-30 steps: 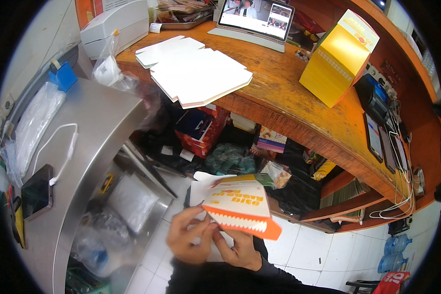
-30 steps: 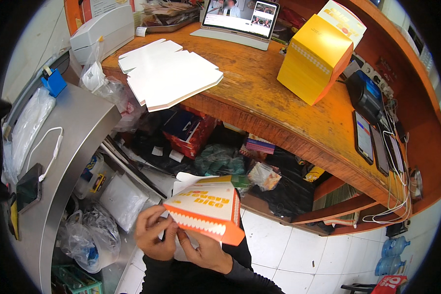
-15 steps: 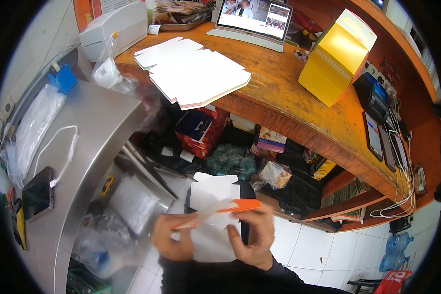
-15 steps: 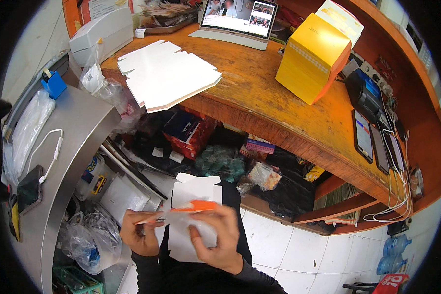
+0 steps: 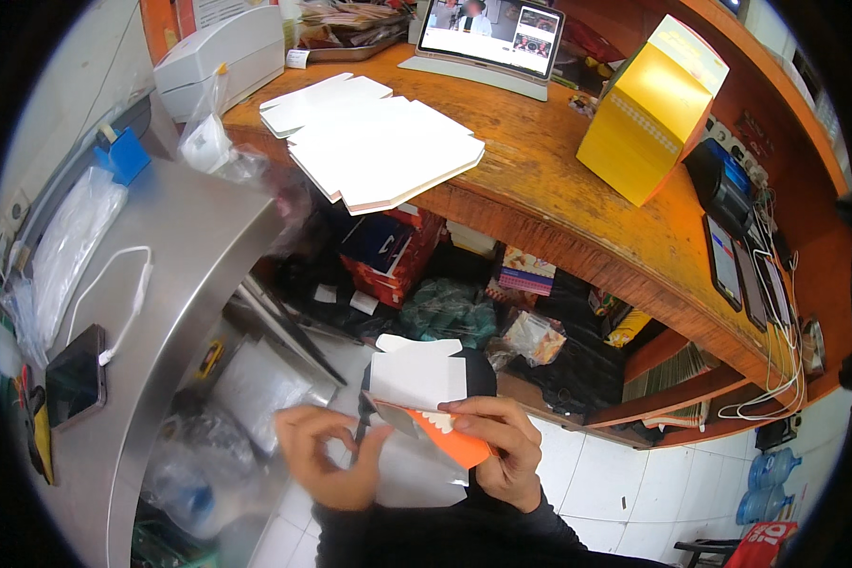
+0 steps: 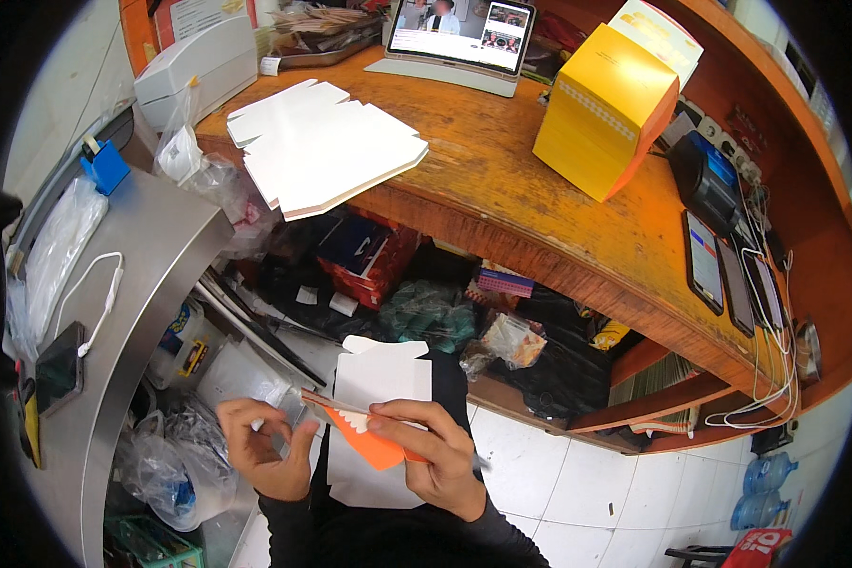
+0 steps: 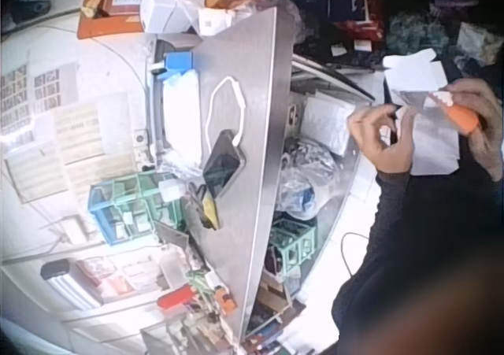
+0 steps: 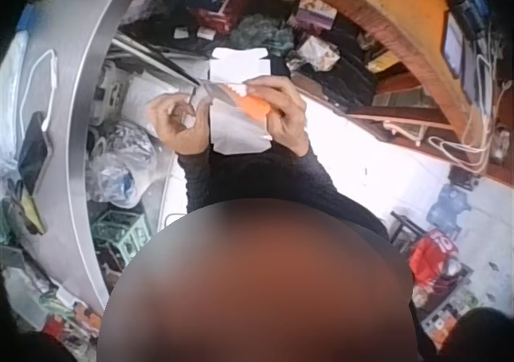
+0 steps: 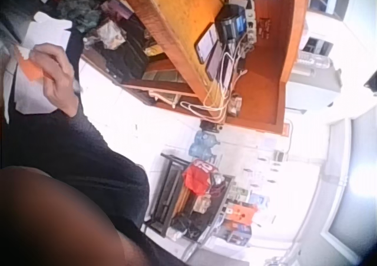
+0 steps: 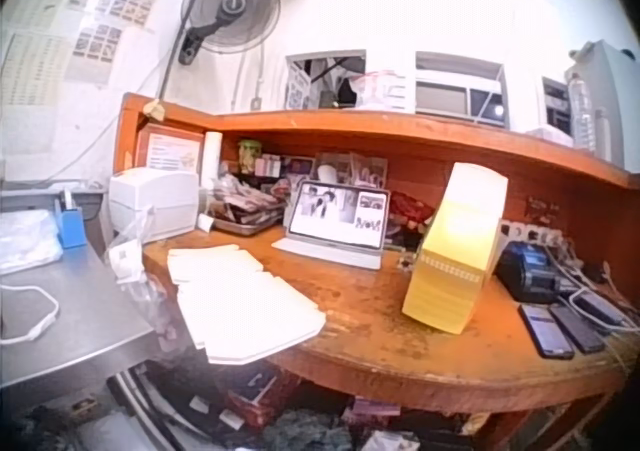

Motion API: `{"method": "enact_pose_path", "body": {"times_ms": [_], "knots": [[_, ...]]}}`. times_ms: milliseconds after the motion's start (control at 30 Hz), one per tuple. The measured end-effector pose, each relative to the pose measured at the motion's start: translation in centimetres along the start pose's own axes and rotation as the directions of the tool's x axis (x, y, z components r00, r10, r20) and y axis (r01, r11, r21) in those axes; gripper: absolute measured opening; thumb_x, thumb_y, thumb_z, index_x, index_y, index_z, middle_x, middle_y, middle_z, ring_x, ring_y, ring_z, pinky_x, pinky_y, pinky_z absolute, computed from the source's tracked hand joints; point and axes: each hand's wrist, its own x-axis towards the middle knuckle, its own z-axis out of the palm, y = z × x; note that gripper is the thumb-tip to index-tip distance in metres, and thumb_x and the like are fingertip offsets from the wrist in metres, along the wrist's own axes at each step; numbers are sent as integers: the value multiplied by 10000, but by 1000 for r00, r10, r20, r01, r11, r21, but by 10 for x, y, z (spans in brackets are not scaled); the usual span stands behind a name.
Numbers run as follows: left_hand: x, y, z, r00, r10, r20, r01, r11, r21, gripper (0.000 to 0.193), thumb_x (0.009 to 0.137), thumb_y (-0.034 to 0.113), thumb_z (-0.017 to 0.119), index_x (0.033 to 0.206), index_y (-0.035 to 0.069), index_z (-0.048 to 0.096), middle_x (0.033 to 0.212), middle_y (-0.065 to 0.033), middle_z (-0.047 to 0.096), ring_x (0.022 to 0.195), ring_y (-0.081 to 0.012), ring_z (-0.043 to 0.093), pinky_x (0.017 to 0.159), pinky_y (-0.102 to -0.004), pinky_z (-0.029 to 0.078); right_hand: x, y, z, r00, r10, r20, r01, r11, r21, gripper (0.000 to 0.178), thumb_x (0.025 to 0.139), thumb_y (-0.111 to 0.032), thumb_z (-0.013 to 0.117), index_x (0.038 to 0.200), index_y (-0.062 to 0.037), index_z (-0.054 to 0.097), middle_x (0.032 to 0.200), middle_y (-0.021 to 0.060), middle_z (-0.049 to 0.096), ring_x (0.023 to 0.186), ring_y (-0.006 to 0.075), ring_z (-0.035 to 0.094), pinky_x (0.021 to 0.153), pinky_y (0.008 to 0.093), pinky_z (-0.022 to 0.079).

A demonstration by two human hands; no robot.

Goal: The person sits on the floor and folds flat cardboard pieces into small takeaway boxes, then stacks the finished boxes on a nearby counter. The person handles each box one at a time, folding edges and locking tabs to form the container.

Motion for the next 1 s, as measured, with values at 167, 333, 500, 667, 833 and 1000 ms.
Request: {"method": "enact_pose_path", "body": {"times_ms": [167,333,500,667,833,1000], "knots": [[-6,10,-6,893,-95,439,281,881,-381,326,710,44,824,997,2,674,1017,-125,660,756,-171,647,663,-271,517,1,1,-5,994,-38,104,37,999,8,300,754,131,563,920,-37,749,1033,180,670,958,325,681,855,366,558],[-9,13,-1,868,-224,443,441,757,-482,242,766,-92,727,992,-30,669,969,-145,666,833,-192,693,724,-269,550,1,-9,-8,973,117,197,-155,970,187,302,760,138,577,1001,-1,698,1128,215,660,1075,370,647,903,405,539],[-11,19,0,928,-219,300,347,803,-485,187,755,-121,712,918,-60,645,913,-157,667,822,-201,697,731,-288,564,-1,-16,-11,934,268,236,-354,785,509,258,741,109,628,990,51,663,1156,270,642,1141,396,608,955,441,497],[-12,17,-2,945,-206,256,297,868,-398,161,701,-103,737,834,-40,671,879,-155,692,827,-203,701,720,-265,554,1,-12,-15,923,250,292,-362,819,446,242,724,102,686,954,30,691,1145,280,644,1127,377,620,949,420,507],[-21,19,4,965,-91,246,173,926,-335,210,686,-80,760,868,-26,670,902,-189,704,811,-221,718,671,-256,561,-1,-3,-10,963,184,196,-240,916,322,189,712,-2,803,890,-13,739,1121,266,655,1083,358,644,909,389,541],[-26,27,8,926,-224,305,347,822,-451,213,715,-81,765,894,-43,656,962,-230,688,796,-252,722,517,-253,584,-9,-2,-2,991,134,30,-136,938,320,208,711,-36,815,910,-53,756,1164,196,659,1048,283,665,851,344,560]]}}
